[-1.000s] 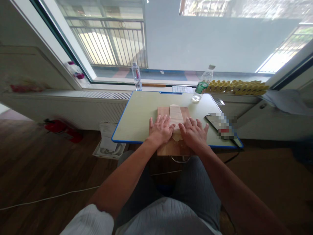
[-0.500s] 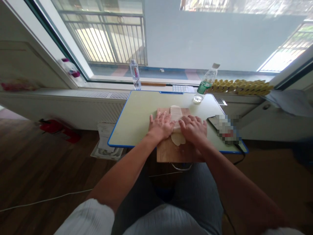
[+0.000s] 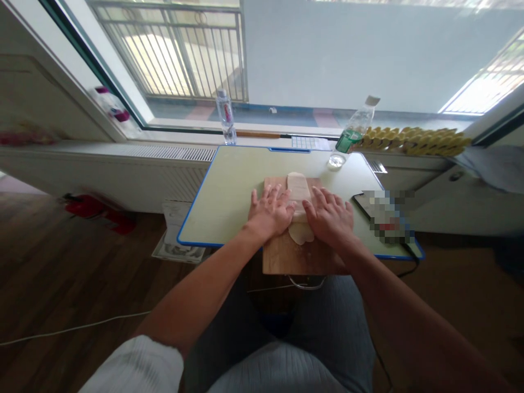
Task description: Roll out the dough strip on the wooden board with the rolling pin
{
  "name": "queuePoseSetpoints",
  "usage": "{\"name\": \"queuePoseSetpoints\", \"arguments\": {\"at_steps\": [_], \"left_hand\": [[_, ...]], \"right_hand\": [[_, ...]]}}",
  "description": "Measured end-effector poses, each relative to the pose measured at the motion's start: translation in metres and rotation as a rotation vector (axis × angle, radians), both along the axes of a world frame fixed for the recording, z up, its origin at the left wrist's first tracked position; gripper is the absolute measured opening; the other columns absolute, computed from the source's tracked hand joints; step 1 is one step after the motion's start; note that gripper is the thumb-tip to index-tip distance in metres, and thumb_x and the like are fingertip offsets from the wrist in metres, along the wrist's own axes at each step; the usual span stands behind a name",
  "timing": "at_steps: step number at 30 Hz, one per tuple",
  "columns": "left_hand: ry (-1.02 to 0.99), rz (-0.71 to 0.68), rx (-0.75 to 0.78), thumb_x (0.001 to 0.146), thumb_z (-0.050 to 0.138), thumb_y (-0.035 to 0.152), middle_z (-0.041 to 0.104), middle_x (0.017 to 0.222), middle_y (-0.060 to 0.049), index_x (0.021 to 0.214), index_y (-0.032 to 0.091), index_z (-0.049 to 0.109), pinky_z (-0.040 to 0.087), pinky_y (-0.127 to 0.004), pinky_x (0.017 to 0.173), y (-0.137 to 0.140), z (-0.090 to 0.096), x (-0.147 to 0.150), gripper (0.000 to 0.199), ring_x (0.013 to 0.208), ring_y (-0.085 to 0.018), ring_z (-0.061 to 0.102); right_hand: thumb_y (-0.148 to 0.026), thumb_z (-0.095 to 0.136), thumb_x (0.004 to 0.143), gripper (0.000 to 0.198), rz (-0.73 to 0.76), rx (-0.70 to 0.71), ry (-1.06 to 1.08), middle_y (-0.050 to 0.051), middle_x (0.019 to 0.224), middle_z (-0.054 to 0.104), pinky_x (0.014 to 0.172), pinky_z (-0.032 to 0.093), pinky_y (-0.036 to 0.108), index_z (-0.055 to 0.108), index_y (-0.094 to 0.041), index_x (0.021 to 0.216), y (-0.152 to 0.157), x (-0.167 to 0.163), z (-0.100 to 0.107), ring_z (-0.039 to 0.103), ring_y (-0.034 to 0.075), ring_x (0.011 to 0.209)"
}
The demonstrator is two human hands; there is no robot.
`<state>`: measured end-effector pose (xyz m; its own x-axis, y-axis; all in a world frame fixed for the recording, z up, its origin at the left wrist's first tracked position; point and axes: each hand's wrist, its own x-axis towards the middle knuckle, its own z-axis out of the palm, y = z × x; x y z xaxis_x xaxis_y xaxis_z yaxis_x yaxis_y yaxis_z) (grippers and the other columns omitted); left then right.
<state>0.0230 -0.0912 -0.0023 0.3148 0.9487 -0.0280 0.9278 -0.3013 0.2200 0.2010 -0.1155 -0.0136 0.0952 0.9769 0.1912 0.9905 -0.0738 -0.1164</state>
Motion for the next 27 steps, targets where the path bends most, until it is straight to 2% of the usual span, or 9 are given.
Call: {"name": "queuePoseSetpoints", "arguments": {"at_steps": [2, 6, 8, 11, 16, 21, 24, 27], "left_hand": [[-0.01, 0.003, -0.018, 0.111, 0.024, 0.058, 0.03, 0.183, -0.006, 0.171, 0.029, 0.041, 0.016, -0.069, 0.135, 0.021, 0.001, 0.002, 0.069, 0.17, -0.033, 0.023], [-0.032, 0.002, -0.011, 0.109, 0.029, 0.058, 0.034, 0.181, -0.007, 0.168, 0.03, 0.045, 0.021, -0.069, 0.134, 0.052, 0.001, 0.003, 0.068, 0.167, -0.033, 0.029], [-0.035, -0.001, -0.017, 0.109, 0.03, 0.058, 0.035, 0.181, -0.008, 0.168, 0.029, 0.045, 0.021, -0.069, 0.134, 0.052, 0.0, 0.003, 0.068, 0.166, -0.034, 0.03], [-0.031, -0.009, 0.001, 0.11, 0.029, 0.058, 0.033, 0.182, -0.007, 0.17, 0.028, 0.043, 0.018, -0.069, 0.135, 0.035, -0.001, 0.002, 0.068, 0.168, -0.034, 0.025], [-0.039, -0.025, 0.097, 0.112, 0.029, 0.054, 0.041, 0.178, -0.007, 0.167, 0.028, 0.047, 0.018, -0.064, 0.137, 0.007, -0.005, -0.002, 0.063, 0.166, -0.031, 0.032], [-0.079, -0.059, 0.133, 0.111, 0.038, 0.051, 0.051, 0.171, -0.008, 0.158, 0.028, 0.057, 0.027, -0.065, 0.133, 0.028, -0.006, -0.002, 0.056, 0.16, -0.031, 0.04], [-0.124, -0.037, 0.172, 0.11, 0.044, 0.045, 0.064, 0.157, -0.009, 0.142, 0.028, 0.068, 0.034, -0.063, 0.129, 0.049, -0.004, 0.001, 0.044, 0.146, -0.03, 0.054], [-0.142, 0.024, 0.239, 0.11, 0.046, 0.042, 0.072, 0.143, -0.01, 0.128, 0.027, 0.072, 0.034, -0.062, 0.127, 0.057, -0.003, 0.005, 0.036, 0.134, -0.031, 0.061]], "right_hand": [[-0.063, 0.028, 0.11, 0.072, -0.014, -0.047, 0.04, 0.01, 0.174, 0.046, 0.124, 0.036, 0.059, 0.044, -0.025, 0.169, 0.019, 0.0, 0.006, 0.047, 0.036, 0.152], [-0.065, 0.03, 0.11, 0.072, 0.009, -0.121, 0.101, 0.009, 0.173, 0.047, 0.125, 0.037, 0.055, 0.047, -0.025, 0.167, 0.047, 0.002, 0.016, 0.047, 0.034, 0.152], [-0.064, 0.031, 0.11, 0.071, 0.003, -0.141, 0.108, 0.009, 0.173, 0.047, 0.124, 0.037, 0.056, 0.048, -0.025, 0.166, 0.048, 0.002, 0.017, 0.049, 0.035, 0.151], [-0.063, 0.031, 0.111, 0.07, -0.015, -0.127, 0.075, 0.009, 0.173, 0.047, 0.123, 0.038, 0.057, 0.046, -0.026, 0.168, 0.033, 0.001, 0.012, 0.05, 0.036, 0.15], [-0.056, 0.032, 0.113, 0.066, 0.049, 0.037, -0.025, 0.012, 0.17, 0.051, 0.125, 0.033, 0.055, 0.049, -0.02, 0.165, 0.002, 0.002, -0.001, 0.047, 0.035, 0.151], [-0.054, 0.035, 0.113, 0.059, 0.059, 0.13, -0.017, 0.012, 0.161, 0.061, 0.123, 0.033, 0.054, 0.062, -0.021, 0.153, 0.008, 0.007, -0.002, 0.052, 0.034, 0.144], [-0.057, 0.036, 0.111, 0.06, 0.0, 0.083, -0.023, 0.014, 0.158, 0.063, 0.119, 0.035, 0.059, 0.065, -0.021, 0.15, 0.024, 0.007, 0.002, 0.054, 0.038, 0.14], [-0.059, 0.036, 0.11, 0.063, -0.059, 0.016, -0.007, 0.016, 0.158, 0.062, 0.116, 0.038, 0.062, 0.063, -0.021, 0.153, 0.035, 0.006, 0.007, 0.053, 0.04, 0.14]]}}
